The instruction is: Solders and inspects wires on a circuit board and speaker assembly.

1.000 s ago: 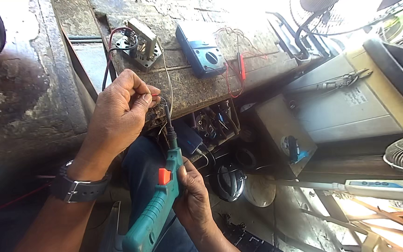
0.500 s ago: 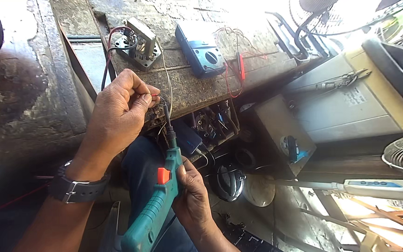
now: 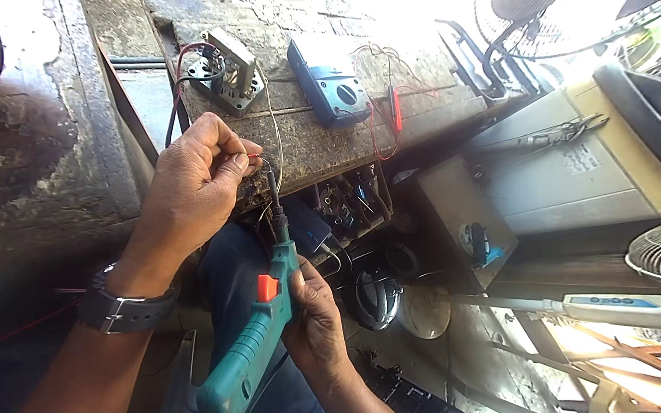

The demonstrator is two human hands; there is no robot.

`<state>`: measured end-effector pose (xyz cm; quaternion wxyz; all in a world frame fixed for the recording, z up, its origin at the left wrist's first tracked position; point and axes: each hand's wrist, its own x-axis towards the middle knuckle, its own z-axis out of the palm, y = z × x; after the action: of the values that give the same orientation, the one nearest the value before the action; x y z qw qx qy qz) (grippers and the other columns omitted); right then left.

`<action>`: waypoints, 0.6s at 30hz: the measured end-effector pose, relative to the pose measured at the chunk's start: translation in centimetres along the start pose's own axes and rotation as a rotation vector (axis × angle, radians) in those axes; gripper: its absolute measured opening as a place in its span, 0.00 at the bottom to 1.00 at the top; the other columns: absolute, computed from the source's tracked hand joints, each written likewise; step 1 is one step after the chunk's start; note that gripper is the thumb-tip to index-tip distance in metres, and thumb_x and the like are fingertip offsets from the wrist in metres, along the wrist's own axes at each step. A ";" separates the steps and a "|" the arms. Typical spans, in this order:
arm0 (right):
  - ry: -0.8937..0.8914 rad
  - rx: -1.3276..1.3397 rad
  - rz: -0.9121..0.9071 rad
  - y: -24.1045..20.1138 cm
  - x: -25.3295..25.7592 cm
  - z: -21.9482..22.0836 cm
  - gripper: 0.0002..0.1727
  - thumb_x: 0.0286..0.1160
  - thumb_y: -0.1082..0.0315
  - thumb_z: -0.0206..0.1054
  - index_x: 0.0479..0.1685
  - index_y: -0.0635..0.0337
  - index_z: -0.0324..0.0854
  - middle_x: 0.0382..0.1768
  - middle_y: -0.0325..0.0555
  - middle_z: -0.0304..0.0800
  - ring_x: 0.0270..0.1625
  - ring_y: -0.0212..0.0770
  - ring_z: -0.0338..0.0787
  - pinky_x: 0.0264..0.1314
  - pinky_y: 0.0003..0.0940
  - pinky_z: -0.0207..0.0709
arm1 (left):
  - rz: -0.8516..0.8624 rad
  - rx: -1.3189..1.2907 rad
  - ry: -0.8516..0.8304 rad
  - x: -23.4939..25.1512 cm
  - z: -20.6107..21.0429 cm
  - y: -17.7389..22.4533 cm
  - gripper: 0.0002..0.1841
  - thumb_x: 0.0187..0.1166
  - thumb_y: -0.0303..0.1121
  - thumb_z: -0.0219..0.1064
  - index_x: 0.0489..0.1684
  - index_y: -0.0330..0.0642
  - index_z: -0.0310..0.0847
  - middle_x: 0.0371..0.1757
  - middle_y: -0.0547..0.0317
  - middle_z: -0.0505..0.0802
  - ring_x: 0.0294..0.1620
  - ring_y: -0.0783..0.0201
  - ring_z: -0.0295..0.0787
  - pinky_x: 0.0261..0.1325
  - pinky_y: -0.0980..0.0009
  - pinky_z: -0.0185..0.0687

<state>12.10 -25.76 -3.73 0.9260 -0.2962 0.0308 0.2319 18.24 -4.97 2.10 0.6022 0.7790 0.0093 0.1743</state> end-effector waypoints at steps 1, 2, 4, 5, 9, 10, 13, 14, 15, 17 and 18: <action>0.002 -0.001 0.000 0.0 0.0 0.0 0.20 0.81 0.73 0.66 0.68 0.73 0.72 0.50 0.62 0.88 0.48 0.47 0.94 0.57 0.44 0.89 | -0.001 0.001 -0.001 0.0 0.0 0.0 0.05 0.87 0.23 0.57 0.51 0.43 0.74 0.59 0.60 0.94 0.56 0.66 0.95 0.61 0.66 0.93; 0.002 -0.002 0.001 0.0 0.0 0.0 0.20 0.81 0.73 0.66 0.68 0.73 0.72 0.50 0.62 0.88 0.48 0.47 0.94 0.57 0.44 0.89 | 0.000 0.003 -0.003 0.0 0.0 0.0 0.05 0.87 0.23 0.57 0.51 0.43 0.74 0.59 0.60 0.94 0.56 0.66 0.95 0.61 0.66 0.92; -0.002 -0.003 0.002 -0.1 0.0 0.0 0.20 0.81 0.73 0.66 0.68 0.73 0.72 0.50 0.62 0.88 0.49 0.46 0.94 0.57 0.44 0.89 | 0.006 0.005 -0.004 0.1 0.0 -0.1 0.05 0.87 0.23 0.57 0.50 0.43 0.75 0.58 0.60 0.94 0.56 0.66 0.95 0.62 0.66 0.92; -0.007 -0.005 0.002 -0.1 0.0 0.0 0.20 0.81 0.73 0.65 0.68 0.73 0.72 0.50 0.62 0.88 0.49 0.46 0.94 0.57 0.44 0.89 | 0.018 0.005 -0.001 0.3 0.0 -0.1 0.05 0.87 0.23 0.57 0.49 0.43 0.75 0.58 0.60 0.95 0.56 0.66 0.95 0.62 0.66 0.92; -0.020 -0.007 0.000 -0.1 0.1 -0.1 0.20 0.82 0.73 0.65 0.68 0.73 0.72 0.50 0.62 0.88 0.49 0.46 0.94 0.57 0.44 0.89 | 0.055 -0.010 0.009 1.0 0.0 -0.4 0.04 0.86 0.24 0.58 0.48 0.43 0.76 0.57 0.59 0.96 0.57 0.64 0.96 0.65 0.64 0.93; -0.020 -0.009 -0.001 -0.1 0.1 -0.1 0.20 0.82 0.73 0.65 0.68 0.73 0.72 0.50 0.62 0.88 0.49 0.46 0.94 0.57 0.44 0.89 | 0.055 -0.014 0.008 1.0 0.0 -0.4 0.04 0.86 0.24 0.58 0.48 0.43 0.76 0.57 0.59 0.96 0.57 0.64 0.96 0.65 0.65 0.93; -0.017 -0.009 0.002 -0.2 0.1 0.0 0.20 0.82 0.73 0.64 0.68 0.73 0.72 0.50 0.62 0.88 0.49 0.46 0.94 0.57 0.44 0.89 | 0.057 -0.020 0.008 1.0 0.0 -0.4 0.04 0.86 0.24 0.58 0.48 0.43 0.76 0.56 0.58 0.96 0.57 0.64 0.96 0.65 0.64 0.93; -0.014 -0.007 0.006 -0.2 0.1 0.0 0.20 0.82 0.73 0.65 0.69 0.73 0.72 0.50 0.62 0.88 0.49 0.46 0.94 0.58 0.44 0.89 | 0.057 -0.019 0.006 1.0 0.0 -0.4 0.04 0.86 0.24 0.58 0.48 0.43 0.76 0.56 0.58 0.95 0.57 0.64 0.96 0.65 0.64 0.93; -0.011 -0.004 0.009 -0.2 0.1 0.0 0.20 0.82 0.73 0.65 0.68 0.73 0.72 0.50 0.62 0.88 0.49 0.47 0.94 0.58 0.45 0.89 | 0.058 -0.018 0.005 1.0 0.0 -0.4 0.04 0.86 0.24 0.58 0.48 0.43 0.76 0.56 0.58 0.95 0.57 0.64 0.96 0.65 0.64 0.93; -0.009 -0.001 0.009 -0.2 0.1 0.0 0.20 0.81 0.73 0.65 0.68 0.73 0.72 0.50 0.62 0.88 0.49 0.46 0.94 0.58 0.45 0.89 | 0.056 -0.012 0.008 1.0 0.0 -0.3 0.04 0.86 0.24 0.58 0.48 0.43 0.76 0.56 0.58 0.96 0.57 0.64 0.96 0.65 0.65 0.93; -0.009 -0.001 0.007 -0.1 0.1 0.0 0.20 0.81 0.73 0.65 0.68 0.73 0.72 0.50 0.62 0.88 0.49 0.46 0.94 0.57 0.45 0.89 | 0.054 -0.011 0.008 1.0 0.0 -0.3 0.04 0.86 0.24 0.58 0.48 0.43 0.76 0.56 0.59 0.96 0.57 0.64 0.96 0.65 0.65 0.93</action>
<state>12.22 -25.84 -3.68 0.9251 -0.2956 0.0278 0.2366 19.20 -4.66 2.05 0.6013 0.7751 -0.0103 0.1938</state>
